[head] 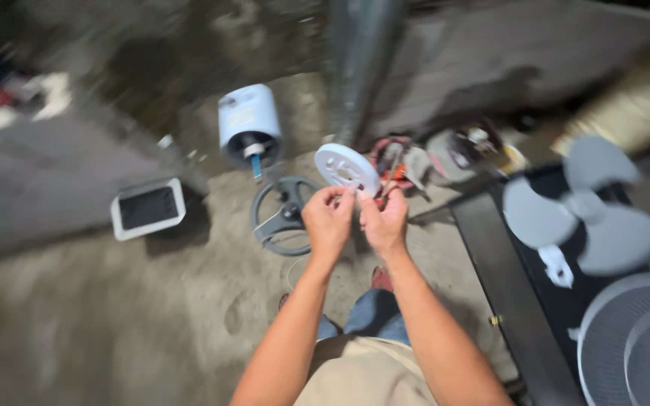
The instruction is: The person disassembles a standing fan motor housing using a screwdriver, removes the internal motor and wiring, and places the components on a nearby table. The person then reassembles the motor housing and secures it back onto the fan stand.
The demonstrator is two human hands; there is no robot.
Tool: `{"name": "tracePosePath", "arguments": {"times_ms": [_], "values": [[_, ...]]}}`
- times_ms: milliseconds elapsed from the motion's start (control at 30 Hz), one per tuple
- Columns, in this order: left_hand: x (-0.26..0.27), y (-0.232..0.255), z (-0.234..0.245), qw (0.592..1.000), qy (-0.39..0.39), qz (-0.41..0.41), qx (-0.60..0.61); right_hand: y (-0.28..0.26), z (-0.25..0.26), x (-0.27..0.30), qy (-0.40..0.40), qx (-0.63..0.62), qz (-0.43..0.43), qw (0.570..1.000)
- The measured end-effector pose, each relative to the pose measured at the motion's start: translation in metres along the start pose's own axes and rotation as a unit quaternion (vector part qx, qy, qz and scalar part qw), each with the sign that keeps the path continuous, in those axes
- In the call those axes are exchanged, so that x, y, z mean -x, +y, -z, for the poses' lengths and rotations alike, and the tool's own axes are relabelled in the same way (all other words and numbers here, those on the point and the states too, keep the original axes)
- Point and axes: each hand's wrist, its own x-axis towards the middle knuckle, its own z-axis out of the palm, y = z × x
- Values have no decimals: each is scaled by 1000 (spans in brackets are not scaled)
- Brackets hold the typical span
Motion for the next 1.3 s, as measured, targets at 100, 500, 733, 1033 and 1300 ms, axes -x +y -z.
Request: {"name": "tracePosePath", "arguments": {"times_ms": [100, 500, 733, 1033, 1300], "values": [[3, 4, -10, 992, -81, 47, -79, -2, 14, 19, 87, 1, 20, 996], [77, 24, -94, 933, -331, 47, -134, -21, 110, 89, 319, 49, 5, 946], [119, 17, -164, 904, -425, 50, -19, -47, 182, 103, 358, 54, -5, 932], [166, -1, -257, 876, -458, 147, 25, -49, 292, 97, 369, 67, 25, 927], [204, -38, -318, 869, -460, 177, 31, -27, 397, 97, 432, 266, 111, 855]]}}
